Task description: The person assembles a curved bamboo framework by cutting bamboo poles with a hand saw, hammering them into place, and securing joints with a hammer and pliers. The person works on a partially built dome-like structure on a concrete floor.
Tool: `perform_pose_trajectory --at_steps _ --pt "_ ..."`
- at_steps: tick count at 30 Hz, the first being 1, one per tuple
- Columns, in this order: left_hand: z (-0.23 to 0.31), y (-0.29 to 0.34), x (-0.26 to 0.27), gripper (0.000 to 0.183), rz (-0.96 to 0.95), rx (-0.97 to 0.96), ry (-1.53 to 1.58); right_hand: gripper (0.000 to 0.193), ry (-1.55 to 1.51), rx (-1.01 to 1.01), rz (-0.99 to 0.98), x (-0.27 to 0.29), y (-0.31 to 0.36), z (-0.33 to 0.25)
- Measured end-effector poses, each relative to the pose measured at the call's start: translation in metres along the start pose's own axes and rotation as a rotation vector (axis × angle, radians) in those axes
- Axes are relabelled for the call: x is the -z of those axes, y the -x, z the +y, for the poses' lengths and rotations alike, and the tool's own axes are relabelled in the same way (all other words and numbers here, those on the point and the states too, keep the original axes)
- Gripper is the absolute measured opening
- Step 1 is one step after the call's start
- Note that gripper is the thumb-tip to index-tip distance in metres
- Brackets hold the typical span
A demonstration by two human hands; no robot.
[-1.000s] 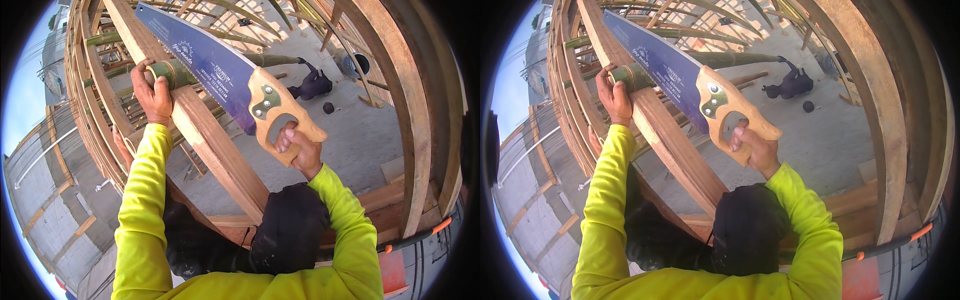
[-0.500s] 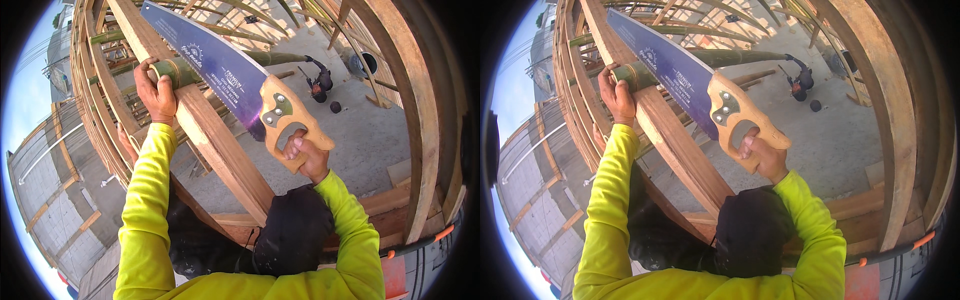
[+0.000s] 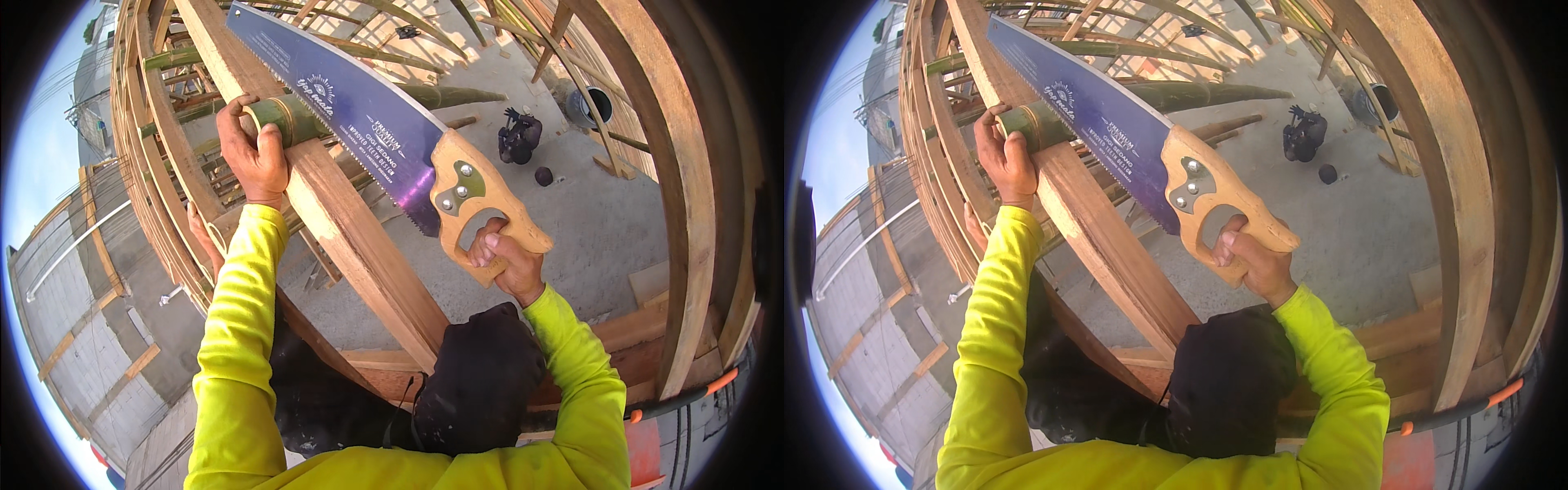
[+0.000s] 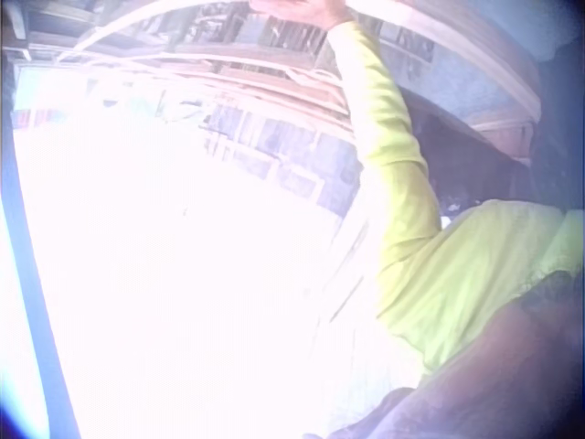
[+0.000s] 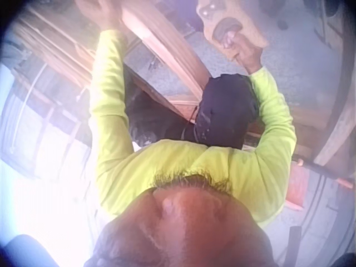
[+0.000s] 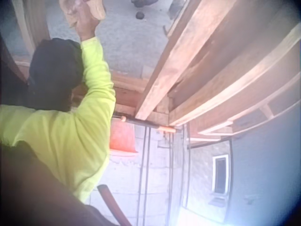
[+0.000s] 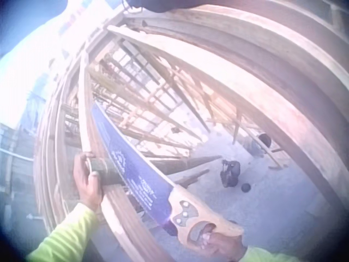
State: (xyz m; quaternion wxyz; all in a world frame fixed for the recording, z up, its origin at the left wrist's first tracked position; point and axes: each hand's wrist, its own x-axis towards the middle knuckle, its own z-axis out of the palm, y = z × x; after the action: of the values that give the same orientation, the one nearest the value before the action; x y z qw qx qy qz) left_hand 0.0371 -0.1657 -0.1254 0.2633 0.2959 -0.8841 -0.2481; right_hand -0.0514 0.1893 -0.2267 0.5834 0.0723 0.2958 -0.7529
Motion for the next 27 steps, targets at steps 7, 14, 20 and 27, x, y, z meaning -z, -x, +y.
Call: perform_pose_trajectory --at_steps 7,14,20,27 --pt "-0.003 -0.003 -0.003 0.045 0.017 -0.037 -0.024 0.008 -0.041 0.087 -0.005 -0.019 -0.033 0.011" --pt "-0.004 -0.003 -0.005 0.043 0.011 -0.016 0.035 0.006 -0.11 0.135 -0.024 -0.02 -0.047 0.012" --pt "-0.007 0.0 -0.002 0.045 0.009 -0.041 0.002 0.006 0.036 0.115 0.001 -0.013 -0.007 -0.001" --pt "-0.005 -0.001 -0.005 0.044 0.039 -0.036 -0.005 0.004 -0.172 0.039 0.037 -0.036 -0.046 0.006"
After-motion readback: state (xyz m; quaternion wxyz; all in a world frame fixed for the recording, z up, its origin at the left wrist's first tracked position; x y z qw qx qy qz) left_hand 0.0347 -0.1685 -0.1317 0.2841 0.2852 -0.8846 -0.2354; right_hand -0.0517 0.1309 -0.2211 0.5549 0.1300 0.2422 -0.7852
